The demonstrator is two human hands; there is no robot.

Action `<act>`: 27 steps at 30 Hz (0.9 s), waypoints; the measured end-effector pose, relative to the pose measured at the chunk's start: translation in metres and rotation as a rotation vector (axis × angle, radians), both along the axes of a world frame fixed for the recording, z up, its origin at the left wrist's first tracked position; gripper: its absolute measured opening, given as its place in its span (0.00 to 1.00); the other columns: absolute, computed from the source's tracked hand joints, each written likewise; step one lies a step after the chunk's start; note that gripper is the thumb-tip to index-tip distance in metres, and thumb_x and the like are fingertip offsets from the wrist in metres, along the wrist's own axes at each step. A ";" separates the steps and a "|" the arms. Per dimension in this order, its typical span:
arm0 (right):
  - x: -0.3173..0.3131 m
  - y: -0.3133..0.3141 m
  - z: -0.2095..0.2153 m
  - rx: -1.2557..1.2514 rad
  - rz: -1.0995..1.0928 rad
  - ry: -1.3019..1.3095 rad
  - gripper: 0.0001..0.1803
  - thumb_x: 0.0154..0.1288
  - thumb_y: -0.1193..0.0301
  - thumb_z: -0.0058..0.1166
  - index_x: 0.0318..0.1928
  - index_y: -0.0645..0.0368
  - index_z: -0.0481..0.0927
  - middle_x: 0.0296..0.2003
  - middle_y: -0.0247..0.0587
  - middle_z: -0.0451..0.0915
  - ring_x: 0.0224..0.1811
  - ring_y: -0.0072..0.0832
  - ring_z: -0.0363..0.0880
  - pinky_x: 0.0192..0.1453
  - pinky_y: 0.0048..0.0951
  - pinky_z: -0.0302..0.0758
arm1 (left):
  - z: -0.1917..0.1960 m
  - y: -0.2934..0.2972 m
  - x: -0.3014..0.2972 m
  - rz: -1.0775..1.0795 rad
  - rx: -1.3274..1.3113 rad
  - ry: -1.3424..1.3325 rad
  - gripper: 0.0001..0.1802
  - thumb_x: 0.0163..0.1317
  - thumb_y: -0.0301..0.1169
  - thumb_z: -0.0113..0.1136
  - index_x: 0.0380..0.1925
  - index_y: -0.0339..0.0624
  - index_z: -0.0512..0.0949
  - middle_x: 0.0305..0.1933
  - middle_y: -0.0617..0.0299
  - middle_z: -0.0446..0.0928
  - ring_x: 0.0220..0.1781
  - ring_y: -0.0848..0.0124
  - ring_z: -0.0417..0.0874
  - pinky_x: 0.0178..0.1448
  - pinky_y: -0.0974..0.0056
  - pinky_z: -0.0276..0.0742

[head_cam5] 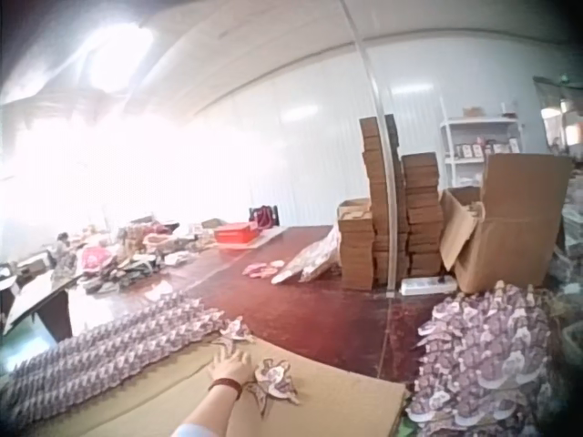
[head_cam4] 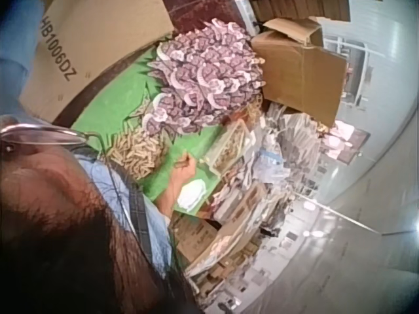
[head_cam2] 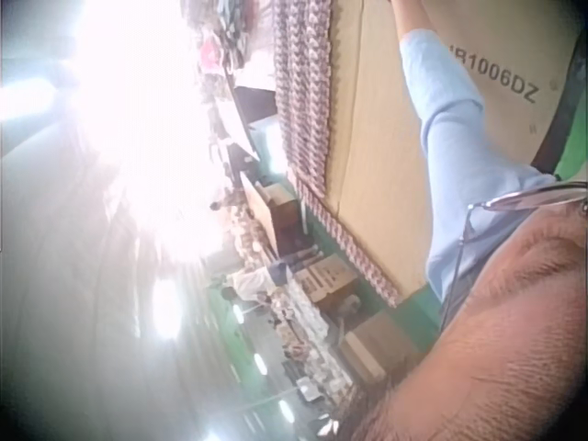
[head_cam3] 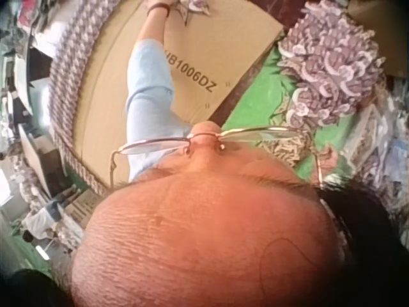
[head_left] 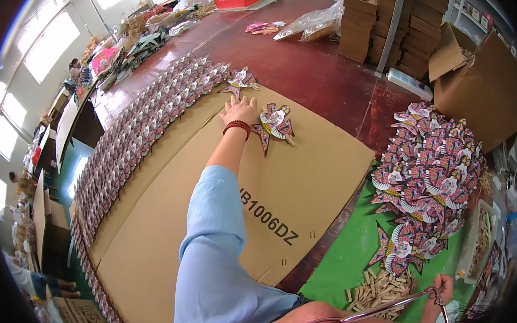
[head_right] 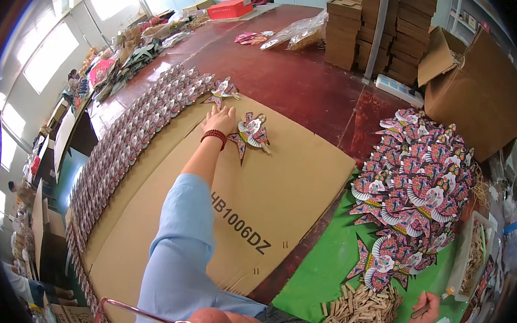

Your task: The person sits at a workbench in a factory setting, assembling small, colorful paper crafts. They use a brush to apply white adhesive to the edges of the paper pieces and attach small wooden sticks to them. The person repeatedly picks up a craft, applies glue, attaches the stick, and places the finished item on a cardboard sheet.

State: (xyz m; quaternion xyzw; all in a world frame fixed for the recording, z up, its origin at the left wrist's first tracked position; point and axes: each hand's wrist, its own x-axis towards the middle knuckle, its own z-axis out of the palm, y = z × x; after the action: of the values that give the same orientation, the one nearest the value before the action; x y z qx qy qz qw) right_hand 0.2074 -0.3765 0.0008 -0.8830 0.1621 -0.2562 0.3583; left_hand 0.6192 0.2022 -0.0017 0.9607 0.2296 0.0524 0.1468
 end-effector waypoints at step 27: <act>0.001 0.008 0.001 0.001 -0.008 0.044 0.06 0.66 0.75 0.51 0.31 0.62 0.71 0.20 0.30 0.66 0.19 0.15 0.62 0.24 0.19 0.60 | -0.004 0.007 -0.053 0.031 -0.480 -0.382 0.17 0.64 0.43 0.51 0.35 0.38 0.72 0.35 0.58 0.78 0.38 0.60 0.79 0.42 0.53 0.73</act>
State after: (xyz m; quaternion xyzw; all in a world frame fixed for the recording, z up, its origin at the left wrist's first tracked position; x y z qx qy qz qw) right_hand 0.2083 -0.3689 0.0022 -0.8875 0.1738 -0.2382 0.3542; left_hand 0.5663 0.2092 -0.0060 0.8676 0.2184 0.1787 0.4094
